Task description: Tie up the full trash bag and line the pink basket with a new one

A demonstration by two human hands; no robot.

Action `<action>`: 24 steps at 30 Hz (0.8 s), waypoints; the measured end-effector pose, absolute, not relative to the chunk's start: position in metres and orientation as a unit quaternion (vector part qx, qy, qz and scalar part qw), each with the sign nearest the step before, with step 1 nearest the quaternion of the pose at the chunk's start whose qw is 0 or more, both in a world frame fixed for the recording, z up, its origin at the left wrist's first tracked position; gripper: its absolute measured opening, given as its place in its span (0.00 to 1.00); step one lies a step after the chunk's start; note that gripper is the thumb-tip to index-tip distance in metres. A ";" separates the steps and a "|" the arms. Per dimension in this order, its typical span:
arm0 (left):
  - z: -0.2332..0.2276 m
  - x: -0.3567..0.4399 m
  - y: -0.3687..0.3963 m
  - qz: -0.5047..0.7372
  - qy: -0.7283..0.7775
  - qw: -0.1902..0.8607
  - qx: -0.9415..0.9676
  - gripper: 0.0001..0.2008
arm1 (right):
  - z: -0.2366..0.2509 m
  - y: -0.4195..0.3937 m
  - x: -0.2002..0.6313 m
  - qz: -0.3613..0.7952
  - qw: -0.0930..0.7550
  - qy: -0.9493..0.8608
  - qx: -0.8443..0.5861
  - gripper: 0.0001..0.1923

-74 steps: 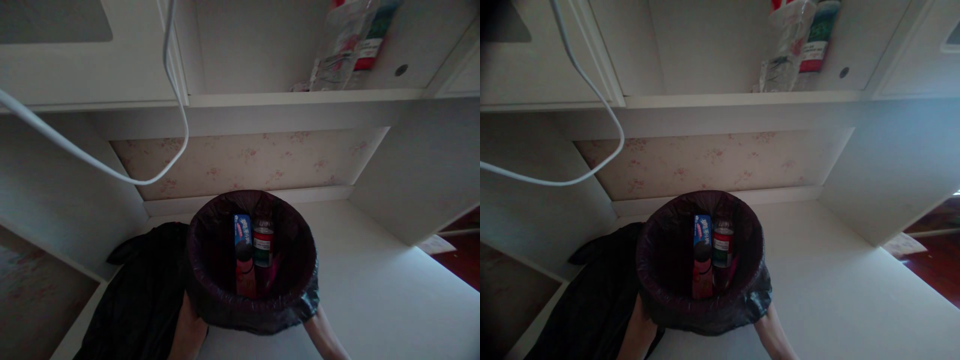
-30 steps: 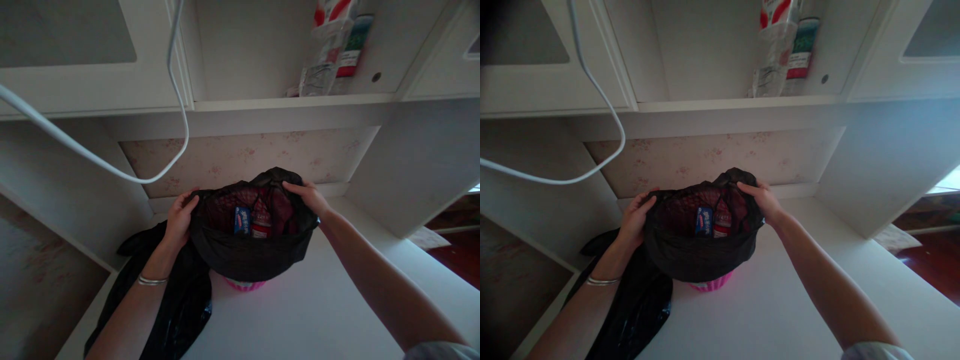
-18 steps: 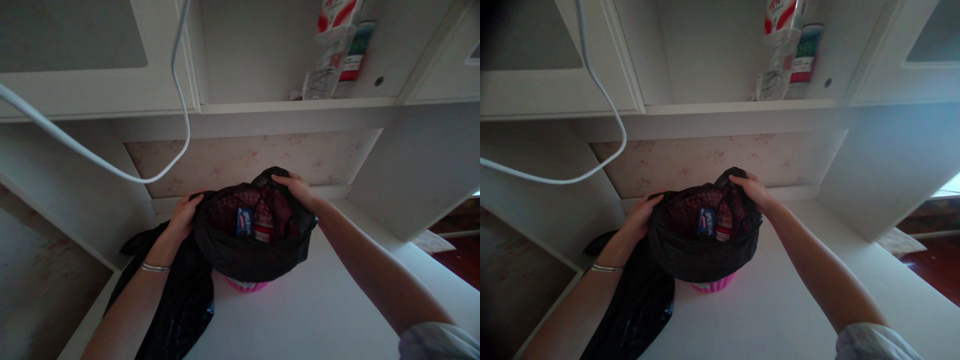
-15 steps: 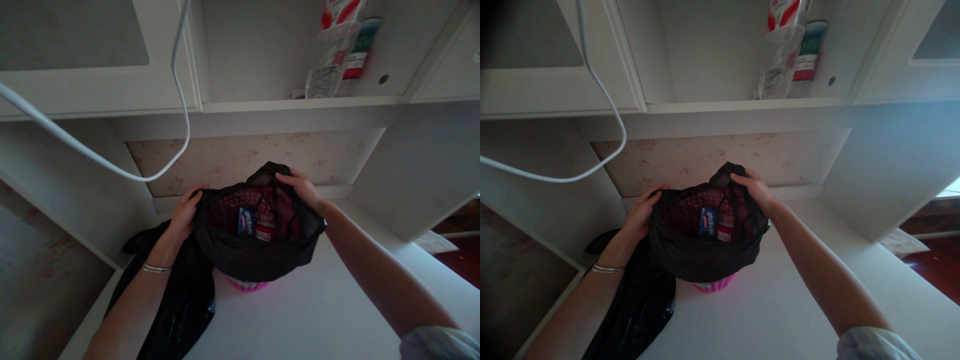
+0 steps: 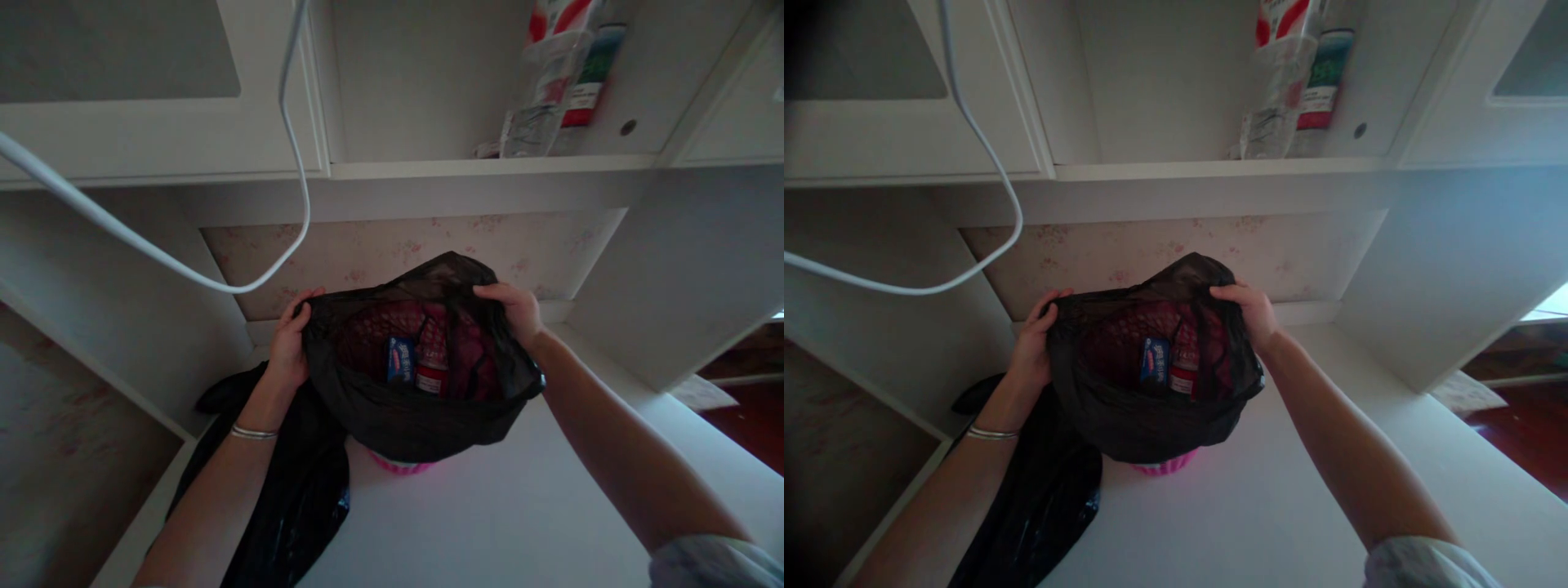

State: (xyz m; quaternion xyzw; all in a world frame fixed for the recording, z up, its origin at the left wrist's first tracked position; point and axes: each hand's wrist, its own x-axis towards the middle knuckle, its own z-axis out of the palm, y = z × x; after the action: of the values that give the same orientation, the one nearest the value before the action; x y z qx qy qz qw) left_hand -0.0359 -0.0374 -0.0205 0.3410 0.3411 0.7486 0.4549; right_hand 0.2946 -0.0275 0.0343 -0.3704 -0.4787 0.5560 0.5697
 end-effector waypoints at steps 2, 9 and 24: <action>-0.021 -0.047 -0.046 0.764 0.332 0.448 0.324 0.17 | 0.030 -0.032 0.310 0.550 0.587 -0.464 -0.371 0.12; -0.019 -0.091 -0.088 0.786 0.314 0.437 0.304 0.15 | 0.001 -0.049 0.375 0.510 0.638 -0.423 -0.392 0.03; -0.023 -0.132 -0.108 0.428 0.499 0.251 0.711 0.22 | 0.003 -0.064 0.405 0.166 0.414 -0.789 -0.423 0.12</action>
State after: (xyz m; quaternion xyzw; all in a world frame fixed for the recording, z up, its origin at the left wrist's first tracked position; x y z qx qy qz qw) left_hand -0.1316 -0.1081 -0.0231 0.7106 0.4989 0.4282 0.2506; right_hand 0.4048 -0.0644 0.0034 -0.4228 -0.7891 0.1655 0.4138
